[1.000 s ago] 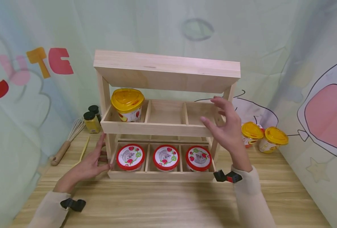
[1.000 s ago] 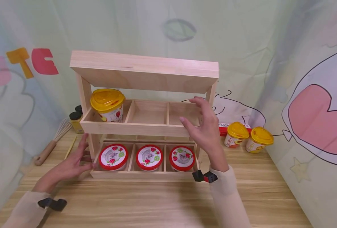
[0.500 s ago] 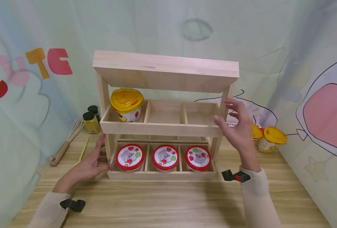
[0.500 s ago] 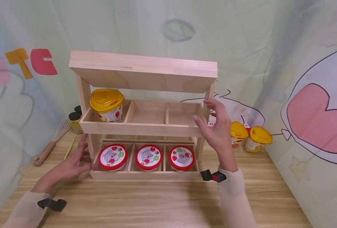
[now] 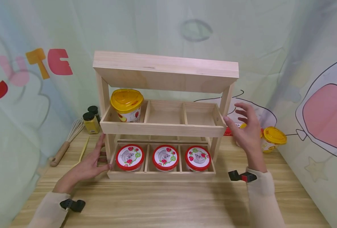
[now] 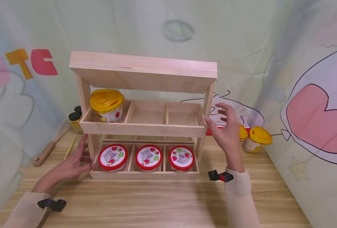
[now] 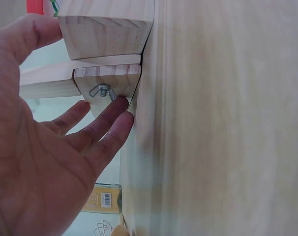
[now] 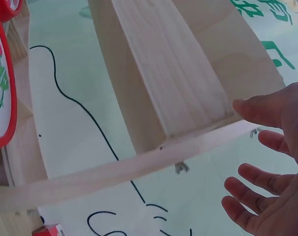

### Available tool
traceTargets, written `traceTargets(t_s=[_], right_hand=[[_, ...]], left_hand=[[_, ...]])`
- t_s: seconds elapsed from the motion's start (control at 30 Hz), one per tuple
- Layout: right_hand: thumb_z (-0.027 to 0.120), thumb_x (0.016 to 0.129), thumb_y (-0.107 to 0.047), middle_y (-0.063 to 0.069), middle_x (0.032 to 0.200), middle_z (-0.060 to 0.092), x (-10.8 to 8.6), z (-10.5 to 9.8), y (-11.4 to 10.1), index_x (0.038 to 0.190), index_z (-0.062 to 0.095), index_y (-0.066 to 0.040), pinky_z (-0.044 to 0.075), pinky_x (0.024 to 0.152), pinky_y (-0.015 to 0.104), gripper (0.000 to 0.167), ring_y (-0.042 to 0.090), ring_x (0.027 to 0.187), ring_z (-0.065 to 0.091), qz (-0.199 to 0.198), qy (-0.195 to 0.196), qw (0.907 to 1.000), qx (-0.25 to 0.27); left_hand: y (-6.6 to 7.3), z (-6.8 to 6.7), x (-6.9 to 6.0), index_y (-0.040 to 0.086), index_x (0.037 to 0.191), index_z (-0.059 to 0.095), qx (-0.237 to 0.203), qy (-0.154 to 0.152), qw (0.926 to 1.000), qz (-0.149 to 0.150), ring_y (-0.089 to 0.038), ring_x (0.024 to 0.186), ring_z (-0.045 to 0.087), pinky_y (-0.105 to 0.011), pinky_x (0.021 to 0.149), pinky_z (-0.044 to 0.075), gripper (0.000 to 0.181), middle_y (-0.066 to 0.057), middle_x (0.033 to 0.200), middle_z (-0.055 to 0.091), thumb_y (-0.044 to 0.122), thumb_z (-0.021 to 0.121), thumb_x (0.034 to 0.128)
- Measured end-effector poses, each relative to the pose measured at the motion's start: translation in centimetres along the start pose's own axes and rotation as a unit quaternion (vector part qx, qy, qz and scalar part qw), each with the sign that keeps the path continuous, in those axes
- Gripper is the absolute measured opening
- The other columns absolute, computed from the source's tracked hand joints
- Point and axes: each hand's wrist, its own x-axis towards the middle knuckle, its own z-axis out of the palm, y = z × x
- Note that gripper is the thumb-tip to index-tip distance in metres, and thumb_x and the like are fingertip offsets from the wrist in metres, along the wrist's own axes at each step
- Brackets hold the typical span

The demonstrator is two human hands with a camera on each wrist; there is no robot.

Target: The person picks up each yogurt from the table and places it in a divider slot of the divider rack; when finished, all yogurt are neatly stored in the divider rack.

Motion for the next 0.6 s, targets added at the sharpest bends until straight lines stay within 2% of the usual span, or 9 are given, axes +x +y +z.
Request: traceTargets(t_s=[0.4, 0.6], right_hand=[[0.078, 0.097, -0.033, 0.011, 0.163, 0.051, 0.0, -0.5, 3.7, 0.155, 0.05, -0.013, 0.046, 0.121, 0.062, 0.067, 0.04, 0.146, 0.053, 0.052, 0.009, 0.9979, -0.039], [0.076, 0.099, -0.037, 0.011, 0.169, 0.046, 0.0, -0.6, 6.3, 0.156, 0.049, -0.015, 0.039, 0.126, 0.061, 0.067, 0.041, 0.152, 0.045, 0.119, 0.031, 0.9914, -0.047]], left_hand=[[0.0, 0.0, 0.0, 0.021, 0.168, -0.025, -0.005, -0.001, 1.0, 0.005, -0.056, 0.115, 0.07, -0.051, 0.086, 0.067, 0.134, -0.044, 0.16, 0.028, 0.009, 0.082, 0.0892], [0.0, -0.1, 0.0, 0.022, 0.168, -0.025, -0.004, -0.004, 1.0, -0.004, -0.056, 0.117, 0.069, -0.049, 0.088, 0.066, 0.134, -0.042, 0.161, 0.028, 0.011, 0.082, 0.0896]])
